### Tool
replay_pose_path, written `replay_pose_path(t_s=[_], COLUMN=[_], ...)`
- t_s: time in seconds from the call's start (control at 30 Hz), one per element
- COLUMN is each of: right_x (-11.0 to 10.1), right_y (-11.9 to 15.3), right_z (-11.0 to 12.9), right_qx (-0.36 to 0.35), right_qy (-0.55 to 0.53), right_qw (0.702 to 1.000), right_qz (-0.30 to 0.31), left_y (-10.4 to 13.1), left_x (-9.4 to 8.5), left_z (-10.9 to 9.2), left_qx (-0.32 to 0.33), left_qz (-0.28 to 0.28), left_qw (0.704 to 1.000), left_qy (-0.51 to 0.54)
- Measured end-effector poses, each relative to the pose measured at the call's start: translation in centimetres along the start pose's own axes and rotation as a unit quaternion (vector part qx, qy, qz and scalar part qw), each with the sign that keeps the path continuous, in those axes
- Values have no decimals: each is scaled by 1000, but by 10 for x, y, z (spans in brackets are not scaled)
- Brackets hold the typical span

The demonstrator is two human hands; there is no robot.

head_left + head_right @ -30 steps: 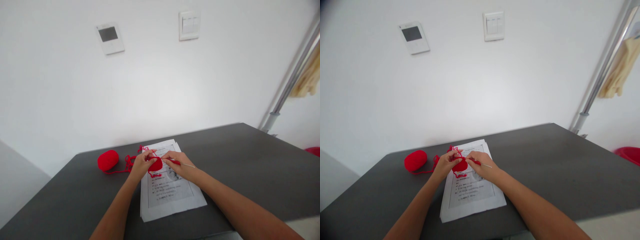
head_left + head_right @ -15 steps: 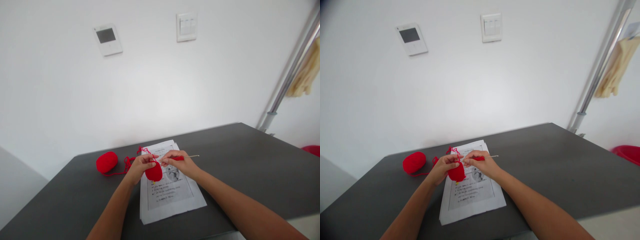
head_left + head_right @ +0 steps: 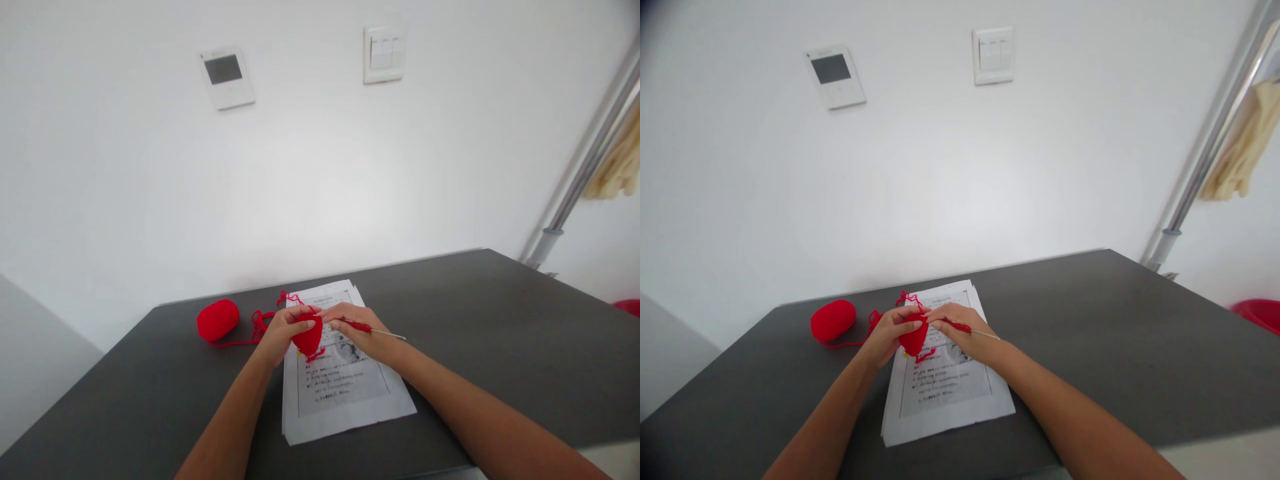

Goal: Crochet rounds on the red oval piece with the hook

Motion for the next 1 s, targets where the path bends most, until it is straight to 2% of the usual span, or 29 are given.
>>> replay_pose_path(t_s=[0.1, 0.37, 0.53, 0.63, 0.87, 0.93, 1.0], right_x=[3, 2, 6, 8, 20, 25, 26], right_y=[0, 2, 4, 4, 8, 9, 8], right_z=[2, 0, -4, -4, -15, -20, -22], right_qx=[-4, -180, -169, -140, -85, -103, -125], right_qy=[-26, 35, 77, 74, 110, 134, 149], right_qw=[1000, 983, 982, 987, 988, 981, 977], right_qz=[-3, -1, -19, -22, -70, -92, -91], left_y=[1, 4, 4, 3, 1, 2, 2], left_x=[2, 13, 13, 14, 24, 29, 33], left_z=[2, 2, 3, 5, 13, 15, 15], left_qx=[-1, -7, 13, 46, 121, 117, 88], left_qz=[3, 59, 74, 44, -86, -102, -88], left_qw=[1000, 997, 997, 997, 985, 985, 992], left_qy=[11, 39, -2, -34, -84, -70, -25])
Point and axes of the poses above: each hand's wrist, its own y-axis away from the middle knuckle, its own x-axis out of the palm, z = x × y, the point moved 1 cm from there along -y, towards the middle knuckle, and after that the axes turned 3 degrees about -z, right-handed, at the moved point
